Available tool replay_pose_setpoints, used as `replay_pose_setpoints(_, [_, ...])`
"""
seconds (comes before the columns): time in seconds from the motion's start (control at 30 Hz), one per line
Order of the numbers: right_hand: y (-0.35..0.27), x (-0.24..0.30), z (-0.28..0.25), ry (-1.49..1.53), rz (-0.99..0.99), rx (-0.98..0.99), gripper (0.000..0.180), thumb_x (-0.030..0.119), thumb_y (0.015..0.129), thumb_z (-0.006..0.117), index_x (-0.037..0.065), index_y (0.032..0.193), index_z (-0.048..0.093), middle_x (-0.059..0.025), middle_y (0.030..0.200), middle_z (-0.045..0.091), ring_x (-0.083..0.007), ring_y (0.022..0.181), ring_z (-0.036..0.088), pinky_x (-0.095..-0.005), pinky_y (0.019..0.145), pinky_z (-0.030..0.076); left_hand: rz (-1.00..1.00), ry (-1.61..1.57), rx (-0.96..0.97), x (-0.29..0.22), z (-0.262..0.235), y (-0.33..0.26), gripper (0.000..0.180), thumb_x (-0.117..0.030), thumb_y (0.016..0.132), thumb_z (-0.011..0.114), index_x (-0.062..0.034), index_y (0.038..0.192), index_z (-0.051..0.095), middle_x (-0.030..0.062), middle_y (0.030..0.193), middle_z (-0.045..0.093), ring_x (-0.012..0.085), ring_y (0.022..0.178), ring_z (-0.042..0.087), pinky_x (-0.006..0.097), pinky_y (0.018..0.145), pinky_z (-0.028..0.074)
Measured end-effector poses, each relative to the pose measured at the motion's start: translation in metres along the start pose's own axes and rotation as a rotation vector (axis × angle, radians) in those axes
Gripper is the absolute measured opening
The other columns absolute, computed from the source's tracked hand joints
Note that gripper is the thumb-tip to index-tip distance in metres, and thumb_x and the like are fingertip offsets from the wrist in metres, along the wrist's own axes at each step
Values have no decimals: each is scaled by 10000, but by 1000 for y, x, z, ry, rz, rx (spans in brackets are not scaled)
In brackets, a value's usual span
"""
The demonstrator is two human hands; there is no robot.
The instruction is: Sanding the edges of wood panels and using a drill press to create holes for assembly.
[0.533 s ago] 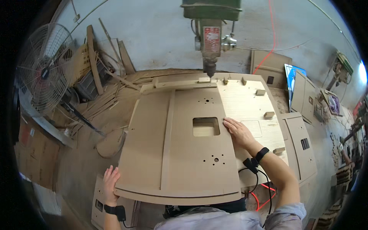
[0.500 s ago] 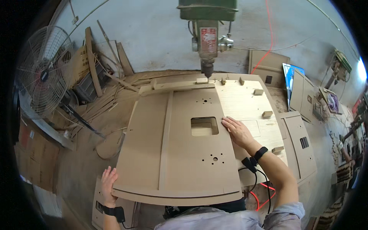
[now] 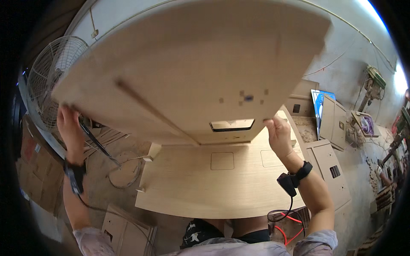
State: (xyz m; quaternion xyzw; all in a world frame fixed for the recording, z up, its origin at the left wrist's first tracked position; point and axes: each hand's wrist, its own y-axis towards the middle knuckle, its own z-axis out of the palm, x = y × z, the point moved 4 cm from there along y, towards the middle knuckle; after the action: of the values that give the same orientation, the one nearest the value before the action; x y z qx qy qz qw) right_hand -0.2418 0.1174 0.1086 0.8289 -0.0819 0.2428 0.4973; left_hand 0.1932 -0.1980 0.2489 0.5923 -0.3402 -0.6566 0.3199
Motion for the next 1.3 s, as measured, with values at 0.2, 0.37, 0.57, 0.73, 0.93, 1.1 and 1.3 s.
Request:
replay_pose_setpoints(0.2, [-11, -26, 4, 415, 223, -143, 344, 272, 1010, 408, 3, 1156, 565, -36, 973, 614, -107, 914, 537, -246, 799, 428, -129, -282, 44, 30, 117, 24, 449, -398, 987, 428, 27, 1058, 555, 27, 990, 553, 109, 929, 500, 230, 816, 399])
replay_pose_setpoints(0.37, [-33, -35, 37, 574, 291, -186, 452, 357, 1000, 411, 2, 1263, 508, -47, 1148, 580, -115, 1064, 494, -264, 938, 386, -135, -205, 63, 104, 138, -38, 423, -324, 1008, 402, 42, 1187, 516, 56, 1138, 568, 130, 1022, 507, 263, 912, 383])
replay_pose_setpoints(0.57, [-44, -29, 23, 348, 260, -220, 380, 329, 1002, 405, -5, 1125, 538, -40, 808, 538, -112, 782, 474, -258, 721, 414, -241, -272, 174, 113, 126, -62, 400, -346, 1009, 402, 12, 1116, 545, 26, 1072, 579, 102, 973, 509, 250, 886, 395])
replay_pose_setpoints(0.73, [-75, 15, -29, 237, 301, -220, 370, 301, 1002, 396, -20, 1111, 546, -47, 813, 550, -110, 777, 491, -261, 700, 421, -267, -231, 167, 80, 118, -78, 406, -365, 1003, 411, 6, 1092, 550, 28, 1021, 595, 104, 935, 524, 244, 856, 407])
replay_pose_setpoints(0.93, [-118, 49, -74, 321, 511, -252, 369, 282, 1009, 394, -22, 1148, 549, -45, 960, 609, -101, 883, 537, -232, 783, 427, -365, -207, 301, 61, 126, -110, 416, -358, 991, 444, 18, 1144, 533, 51, 1055, 594, 121, 944, 537, 266, 856, 429])
replay_pose_setpoints(1.1, [-159, 28, -83, 409, 782, -177, 342, 284, 1006, 419, -21, 1034, 573, -25, 924, 607, -71, 841, 521, -232, 758, 431, -503, -115, 386, 67, 155, -163, 343, -320, 990, 456, 4, 1003, 565, 50, 935, 605, 105, 838, 519, 260, 760, 434])
replay_pose_setpoints(1.3, [-227, -38, -64, 286, 1081, 14, 321, 258, 986, 463, -33, 952, 594, -32, 815, 609, -89, 758, 522, -259, 674, 446, -778, 79, 535, 135, 170, -271, 354, -309, 963, 503, 35, 970, 586, 57, 830, 598, 113, 767, 515, 278, 694, 443])
